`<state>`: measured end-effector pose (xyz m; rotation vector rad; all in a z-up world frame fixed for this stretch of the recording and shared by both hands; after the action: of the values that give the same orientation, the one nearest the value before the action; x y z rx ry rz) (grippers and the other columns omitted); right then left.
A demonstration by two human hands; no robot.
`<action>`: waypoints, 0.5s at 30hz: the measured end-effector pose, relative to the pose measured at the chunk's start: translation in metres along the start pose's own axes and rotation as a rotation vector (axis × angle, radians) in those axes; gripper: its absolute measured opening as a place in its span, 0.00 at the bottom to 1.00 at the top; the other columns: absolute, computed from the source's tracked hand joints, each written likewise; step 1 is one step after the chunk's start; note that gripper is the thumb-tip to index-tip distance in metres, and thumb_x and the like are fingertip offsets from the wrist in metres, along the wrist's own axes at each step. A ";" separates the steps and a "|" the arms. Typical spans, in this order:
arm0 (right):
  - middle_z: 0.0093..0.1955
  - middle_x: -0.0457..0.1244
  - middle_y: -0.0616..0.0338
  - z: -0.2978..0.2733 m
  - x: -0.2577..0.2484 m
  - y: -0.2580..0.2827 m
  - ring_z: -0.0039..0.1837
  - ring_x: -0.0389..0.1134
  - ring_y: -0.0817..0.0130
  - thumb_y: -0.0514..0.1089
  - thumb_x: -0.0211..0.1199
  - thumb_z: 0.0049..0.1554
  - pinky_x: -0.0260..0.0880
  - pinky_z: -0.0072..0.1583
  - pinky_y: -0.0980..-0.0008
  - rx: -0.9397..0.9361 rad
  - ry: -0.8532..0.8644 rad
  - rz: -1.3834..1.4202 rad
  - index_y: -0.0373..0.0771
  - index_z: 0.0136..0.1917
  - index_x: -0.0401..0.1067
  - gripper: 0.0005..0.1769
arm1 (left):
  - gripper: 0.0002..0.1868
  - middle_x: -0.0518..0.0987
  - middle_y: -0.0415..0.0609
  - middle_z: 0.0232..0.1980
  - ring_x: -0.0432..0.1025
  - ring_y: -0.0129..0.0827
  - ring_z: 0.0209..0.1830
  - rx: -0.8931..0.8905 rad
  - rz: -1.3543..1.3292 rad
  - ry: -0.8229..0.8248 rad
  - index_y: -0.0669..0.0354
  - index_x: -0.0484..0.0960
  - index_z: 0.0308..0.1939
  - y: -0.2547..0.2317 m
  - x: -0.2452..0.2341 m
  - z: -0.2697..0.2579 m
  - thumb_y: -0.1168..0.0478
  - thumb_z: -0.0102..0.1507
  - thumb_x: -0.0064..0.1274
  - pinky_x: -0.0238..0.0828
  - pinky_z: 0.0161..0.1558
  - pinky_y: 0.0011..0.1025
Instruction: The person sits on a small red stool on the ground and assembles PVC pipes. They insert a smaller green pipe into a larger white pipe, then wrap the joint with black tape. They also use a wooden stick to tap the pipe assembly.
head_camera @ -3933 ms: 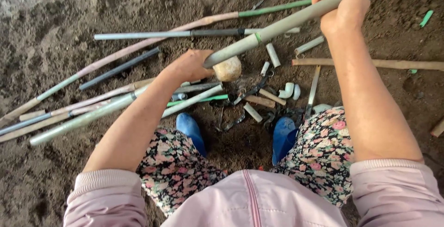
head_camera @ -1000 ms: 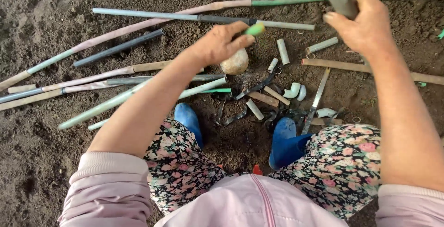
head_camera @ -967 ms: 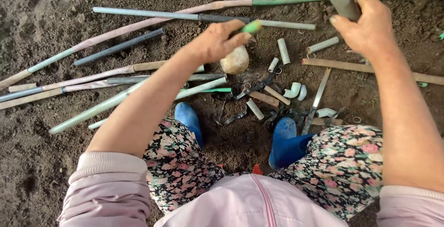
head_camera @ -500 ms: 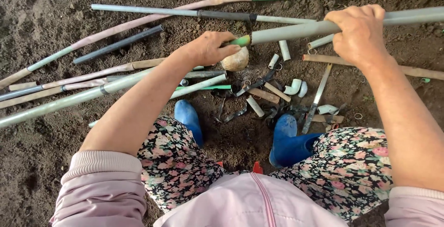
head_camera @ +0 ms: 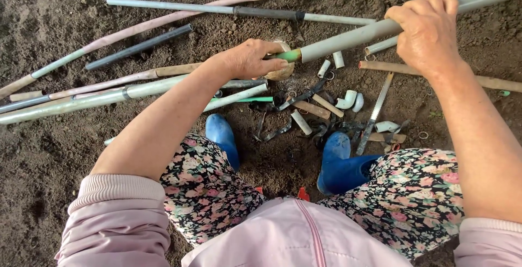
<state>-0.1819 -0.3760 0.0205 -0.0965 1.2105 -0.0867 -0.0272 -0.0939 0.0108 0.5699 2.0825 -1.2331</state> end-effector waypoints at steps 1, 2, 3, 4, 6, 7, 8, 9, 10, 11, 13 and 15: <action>0.46 0.66 0.66 -0.001 0.002 -0.002 0.55 0.61 0.67 0.27 0.61 0.60 0.44 0.71 0.63 0.001 0.000 -0.001 0.49 0.57 0.78 0.19 | 0.20 0.80 0.49 0.37 0.74 0.33 0.30 0.001 0.000 0.000 0.55 0.75 0.51 -0.001 0.001 0.000 0.47 0.64 0.39 0.73 0.41 0.36; 0.46 0.66 0.66 -0.002 0.005 -0.004 0.55 0.60 0.67 0.27 0.61 0.60 0.44 0.71 0.63 0.004 0.001 -0.008 0.49 0.57 0.78 0.19 | 0.19 0.80 0.48 0.38 0.74 0.32 0.30 0.023 -0.006 0.002 0.55 0.75 0.50 -0.003 0.002 0.001 0.48 0.64 0.40 0.74 0.40 0.35; 0.47 0.66 0.66 -0.003 0.007 -0.005 0.54 0.60 0.68 0.27 0.61 0.59 0.44 0.71 0.63 0.007 0.003 -0.015 0.50 0.57 0.78 0.20 | 0.18 0.80 0.47 0.38 0.74 0.31 0.30 0.045 -0.012 0.004 0.55 0.75 0.49 -0.005 0.003 0.001 0.48 0.64 0.41 0.74 0.40 0.33; 0.47 0.66 0.66 -0.004 0.006 -0.005 0.54 0.60 0.68 0.27 0.61 0.59 0.44 0.71 0.63 0.007 0.005 -0.016 0.50 0.57 0.78 0.20 | 0.18 0.80 0.47 0.38 0.74 0.31 0.30 0.046 -0.013 0.005 0.55 0.75 0.49 -0.005 0.003 0.001 0.48 0.64 0.41 0.74 0.40 0.33; 0.46 0.64 0.63 -0.004 0.006 -0.007 0.56 0.59 0.64 0.26 0.59 0.62 0.41 0.73 0.58 0.031 0.009 0.055 0.47 0.58 0.78 0.19 | 0.19 0.80 0.47 0.39 0.74 0.32 0.30 0.011 0.003 0.000 0.53 0.75 0.50 -0.005 0.002 0.002 0.47 0.63 0.41 0.74 0.39 0.35; 0.46 0.64 0.63 -0.004 0.007 -0.008 0.56 0.59 0.64 0.26 0.59 0.62 0.41 0.73 0.58 0.031 0.010 0.055 0.47 0.58 0.78 0.19 | 0.19 0.80 0.47 0.39 0.74 0.32 0.30 0.011 0.002 0.001 0.53 0.75 0.50 -0.005 0.002 0.003 0.47 0.63 0.41 0.74 0.39 0.35; 0.46 0.64 0.65 -0.004 0.008 -0.008 0.55 0.59 0.66 0.28 0.60 0.64 0.42 0.72 0.60 0.003 -0.015 0.007 0.49 0.57 0.78 0.17 | 0.18 0.80 0.47 0.38 0.74 0.30 0.28 -0.005 -0.009 0.016 0.52 0.75 0.50 -0.004 0.003 0.003 0.47 0.64 0.41 0.74 0.37 0.34; 0.46 0.64 0.67 -0.004 0.008 -0.007 0.54 0.59 0.68 0.30 0.62 0.66 0.44 0.71 0.62 -0.024 -0.041 -0.041 0.50 0.57 0.78 0.15 | 0.18 0.80 0.46 0.36 0.73 0.29 0.25 -0.022 -0.020 0.030 0.52 0.74 0.49 -0.004 0.004 0.003 0.47 0.64 0.42 0.74 0.35 0.33; 0.46 0.64 0.67 -0.003 0.006 -0.005 0.54 0.59 0.68 0.30 0.62 0.66 0.44 0.71 0.62 -0.023 -0.040 -0.042 0.50 0.57 0.78 0.15 | 0.18 0.80 0.46 0.36 0.73 0.29 0.25 -0.021 -0.020 0.031 0.52 0.74 0.49 -0.008 0.002 0.001 0.47 0.64 0.42 0.74 0.35 0.33; 0.46 0.65 0.66 -0.002 0.005 -0.003 0.55 0.60 0.67 0.30 0.60 0.67 0.43 0.72 0.61 -0.022 -0.027 -0.021 0.50 0.56 0.78 0.15 | 0.19 0.80 0.46 0.37 0.73 0.28 0.25 -0.052 -0.037 0.053 0.52 0.75 0.50 -0.011 0.001 -0.001 0.46 0.63 0.42 0.75 0.35 0.32; 0.46 0.65 0.65 0.001 -0.001 0.008 0.56 0.60 0.66 0.30 0.59 0.68 0.42 0.72 0.59 -0.017 -0.014 -0.002 0.50 0.55 0.77 0.14 | 0.20 0.80 0.46 0.37 0.73 0.27 0.26 -0.080 -0.051 0.078 0.52 0.75 0.51 -0.014 0.003 -0.001 0.46 0.63 0.42 0.75 0.36 0.30; 0.39 0.62 0.69 0.010 -0.007 0.025 0.50 0.59 0.70 0.40 0.57 0.69 0.45 0.69 0.63 0.001 0.065 -0.031 0.51 0.51 0.76 0.08 | 0.16 0.78 0.46 0.36 0.72 0.26 0.30 -0.006 -0.103 0.132 0.57 0.75 0.48 -0.015 0.008 0.006 0.51 0.64 0.42 0.76 0.36 0.24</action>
<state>-0.1742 -0.3505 0.0271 -0.1123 1.2739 -0.1177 -0.0407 -0.1059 0.0126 0.5603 2.2492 -1.2775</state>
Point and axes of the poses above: each hand's wrist, its own z-axis towards the middle knuckle, its own x-axis out of the palm, y = z × x, the point moved 4 cm from there along z, towards the middle knuckle
